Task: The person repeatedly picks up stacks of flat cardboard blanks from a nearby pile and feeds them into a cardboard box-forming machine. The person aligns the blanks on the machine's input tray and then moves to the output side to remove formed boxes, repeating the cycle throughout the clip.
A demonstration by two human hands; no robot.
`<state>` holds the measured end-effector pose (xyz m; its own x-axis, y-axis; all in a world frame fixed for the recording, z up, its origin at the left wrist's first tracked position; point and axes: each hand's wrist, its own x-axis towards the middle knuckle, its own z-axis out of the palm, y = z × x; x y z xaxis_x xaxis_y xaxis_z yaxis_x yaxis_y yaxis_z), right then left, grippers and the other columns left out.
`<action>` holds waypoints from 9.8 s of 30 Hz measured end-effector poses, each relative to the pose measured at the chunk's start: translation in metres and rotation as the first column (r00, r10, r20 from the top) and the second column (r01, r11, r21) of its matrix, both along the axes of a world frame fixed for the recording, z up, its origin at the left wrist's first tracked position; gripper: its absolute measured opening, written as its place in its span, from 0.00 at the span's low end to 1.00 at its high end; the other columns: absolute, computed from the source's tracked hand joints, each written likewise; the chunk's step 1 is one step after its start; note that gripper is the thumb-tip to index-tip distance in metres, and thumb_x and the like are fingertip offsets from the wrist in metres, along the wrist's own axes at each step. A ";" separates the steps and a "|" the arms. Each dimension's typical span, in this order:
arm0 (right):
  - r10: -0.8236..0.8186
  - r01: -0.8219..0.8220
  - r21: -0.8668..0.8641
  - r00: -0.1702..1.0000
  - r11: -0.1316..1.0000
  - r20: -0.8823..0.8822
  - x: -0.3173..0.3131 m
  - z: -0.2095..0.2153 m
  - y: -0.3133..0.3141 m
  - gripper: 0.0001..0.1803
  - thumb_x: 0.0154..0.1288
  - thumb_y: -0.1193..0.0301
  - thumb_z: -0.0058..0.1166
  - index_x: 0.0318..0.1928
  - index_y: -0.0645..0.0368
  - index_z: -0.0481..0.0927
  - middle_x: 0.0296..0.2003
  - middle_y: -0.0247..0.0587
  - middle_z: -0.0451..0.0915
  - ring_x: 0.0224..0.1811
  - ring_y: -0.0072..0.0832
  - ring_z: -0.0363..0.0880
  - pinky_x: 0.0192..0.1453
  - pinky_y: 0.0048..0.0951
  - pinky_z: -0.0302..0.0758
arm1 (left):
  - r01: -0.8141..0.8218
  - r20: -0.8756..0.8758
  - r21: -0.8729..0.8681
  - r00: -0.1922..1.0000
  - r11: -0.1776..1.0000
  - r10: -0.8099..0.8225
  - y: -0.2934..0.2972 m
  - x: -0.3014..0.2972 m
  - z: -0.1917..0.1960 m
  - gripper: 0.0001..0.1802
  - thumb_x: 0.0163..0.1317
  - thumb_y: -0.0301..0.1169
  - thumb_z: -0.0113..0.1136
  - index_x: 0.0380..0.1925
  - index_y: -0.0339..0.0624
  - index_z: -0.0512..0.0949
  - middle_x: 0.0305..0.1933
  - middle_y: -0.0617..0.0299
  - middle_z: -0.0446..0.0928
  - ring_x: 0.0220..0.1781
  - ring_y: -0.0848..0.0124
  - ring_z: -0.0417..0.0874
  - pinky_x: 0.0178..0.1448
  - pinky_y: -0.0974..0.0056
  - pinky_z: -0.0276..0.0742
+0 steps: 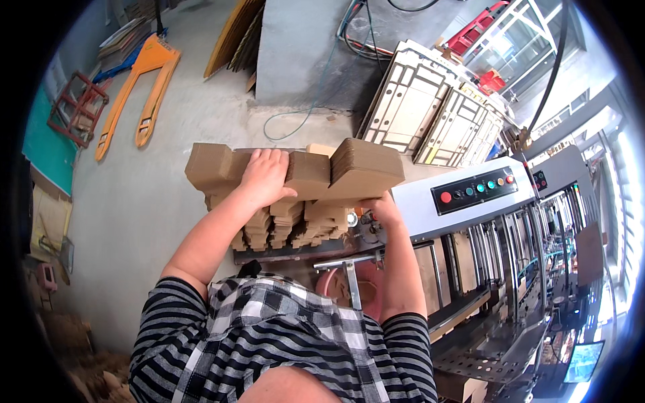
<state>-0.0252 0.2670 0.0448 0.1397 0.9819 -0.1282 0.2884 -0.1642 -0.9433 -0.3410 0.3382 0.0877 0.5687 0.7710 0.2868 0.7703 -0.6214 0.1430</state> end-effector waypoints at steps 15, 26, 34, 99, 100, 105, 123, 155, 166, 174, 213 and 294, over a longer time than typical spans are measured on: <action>-0.066 0.066 -0.021 0.998 0.998 0.004 -0.010 -0.006 -0.001 0.23 0.45 0.86 0.59 0.47 0.66 0.76 0.40 0.41 0.82 0.42 0.30 0.79 0.49 0.30 0.75 | 0.041 0.006 -0.009 0.999 0.999 -0.041 0.005 -0.008 0.003 0.42 0.39 0.50 0.74 0.49 0.32 0.71 0.46 0.54 0.74 0.54 0.59 0.72 0.62 0.58 0.62; -0.356 0.338 0.557 0.931 0.759 -0.079 -0.034 0.050 -0.031 0.35 0.52 0.83 0.54 0.63 0.61 0.62 0.55 0.45 0.73 0.45 0.28 0.77 0.51 0.29 0.74 | 0.042 0.001 0.008 0.999 0.999 -0.042 0.007 -0.010 0.001 0.44 0.38 0.51 0.74 0.51 0.32 0.71 0.47 0.54 0.74 0.54 0.59 0.72 0.62 0.57 0.62; -0.311 -0.470 0.759 0.714 0.451 0.627 -0.150 0.112 -0.045 0.18 0.45 0.75 0.59 0.42 0.58 0.79 0.43 0.43 0.79 0.45 0.40 0.78 0.50 0.38 0.74 | 0.043 0.063 0.068 0.997 0.997 -0.047 0.011 -0.008 -0.014 0.39 0.38 0.53 0.73 0.45 0.36 0.74 0.45 0.55 0.75 0.52 0.59 0.73 0.60 0.55 0.63; -0.111 -0.432 0.197 0.216 0.880 0.970 -0.178 0.074 0.021 0.30 0.35 0.60 0.69 0.41 0.59 0.74 0.39 0.39 0.76 0.47 0.36 0.75 0.51 0.39 0.66 | 0.105 0.166 0.083 0.979 0.991 -0.117 -0.017 -0.003 0.005 0.36 0.31 0.27 0.76 0.45 0.38 0.71 0.43 0.52 0.74 0.51 0.51 0.73 0.60 0.51 0.64; -0.144 -0.437 0.238 0.239 0.867 0.960 -0.174 0.078 0.014 0.30 0.35 0.60 0.69 0.41 0.59 0.74 0.39 0.38 0.76 0.46 0.36 0.75 0.51 0.38 0.65 | 0.092 0.142 0.148 0.983 0.985 -0.113 -0.023 0.001 0.012 0.37 0.31 0.28 0.76 0.46 0.38 0.71 0.43 0.52 0.74 0.51 0.52 0.72 0.61 0.51 0.64; -0.369 -0.349 0.461 0.299 0.816 0.880 -0.146 0.112 -0.018 0.32 0.34 0.60 0.69 0.42 0.59 0.72 0.38 0.40 0.75 0.46 0.37 0.73 0.50 0.37 0.64 | 0.170 0.151 0.216 0.967 0.961 -0.205 -0.060 0.023 0.075 0.54 0.35 0.29 0.76 0.66 0.40 0.57 0.67 0.51 0.63 0.69 0.54 0.61 0.74 0.49 0.50; -0.587 0.879 0.471 0.339 -0.082 -0.735 -0.063 0.129 -0.454 0.29 0.46 0.81 0.60 0.53 0.65 0.71 0.45 0.44 0.78 0.47 0.34 0.79 0.54 0.34 0.76 | 0.824 0.250 0.549 -0.321 -0.140 -0.913 -0.195 0.165 0.094 0.28 0.54 0.38 0.67 0.54 0.41 0.71 0.59 0.47 0.71 0.59 0.47 0.75 0.63 0.42 0.67; -0.082 0.583 -0.159 -0.365 -0.796 -0.927 0.136 0.042 -0.738 0.25 0.50 0.79 0.68 0.51 0.64 0.77 0.49 0.43 0.79 0.50 0.37 0.77 0.57 0.42 0.75 | 0.972 0.202 -0.144 -0.152 -0.183 -0.968 -0.360 0.300 0.008 0.44 0.38 0.30 0.74 0.61 0.40 0.67 0.63 0.51 0.68 0.56 0.50 0.73 0.60 0.53 0.70; -0.127 0.733 -0.270 -0.437 -0.624 -0.891 0.136 0.024 -0.750 0.22 0.57 0.75 0.61 0.53 0.62 0.74 0.51 0.47 0.76 0.54 0.44 0.75 0.57 0.51 0.75 | 0.954 0.177 -0.218 -0.172 -0.208 -0.969 -0.371 0.310 0.000 0.46 0.38 0.29 0.73 0.62 0.40 0.66 0.63 0.51 0.68 0.57 0.50 0.73 0.60 0.53 0.70; -0.237 0.811 -0.317 -0.475 -0.492 -0.847 0.113 0.021 -0.760 0.29 0.54 0.69 0.62 0.56 0.64 0.67 0.50 0.50 0.72 0.51 0.45 0.75 0.56 0.53 0.76 | 0.931 0.182 -0.287 -0.179 -0.226 -0.967 -0.373 0.312 0.000 0.45 0.38 0.30 0.73 0.62 0.41 0.66 0.62 0.50 0.69 0.56 0.50 0.73 0.60 0.54 0.70; -0.606 0.807 -0.477 -0.583 -0.349 -0.542 0.195 0.014 -0.778 0.42 0.52 0.58 0.68 0.62 0.65 0.63 0.59 0.67 0.64 0.51 0.50 0.76 0.51 0.48 0.76 | 0.872 0.098 -0.463 -0.126 -0.157 -0.987 -0.376 0.330 -0.023 0.43 0.42 0.31 0.71 0.62 0.42 0.66 0.61 0.52 0.70 0.56 0.51 0.73 0.61 0.55 0.68; -0.691 0.674 -0.161 -0.716 -0.721 0.101 0.218 0.017 -0.902 0.27 0.37 0.73 0.67 0.44 0.63 0.79 0.43 0.46 0.77 0.43 0.42 0.77 0.42 0.48 0.76 | 0.795 0.098 -0.579 -0.153 -0.181 -0.983 -0.372 0.350 -0.076 0.36 0.43 0.31 0.69 0.57 0.40 0.71 0.53 0.52 0.76 0.53 0.53 0.77 0.57 0.54 0.71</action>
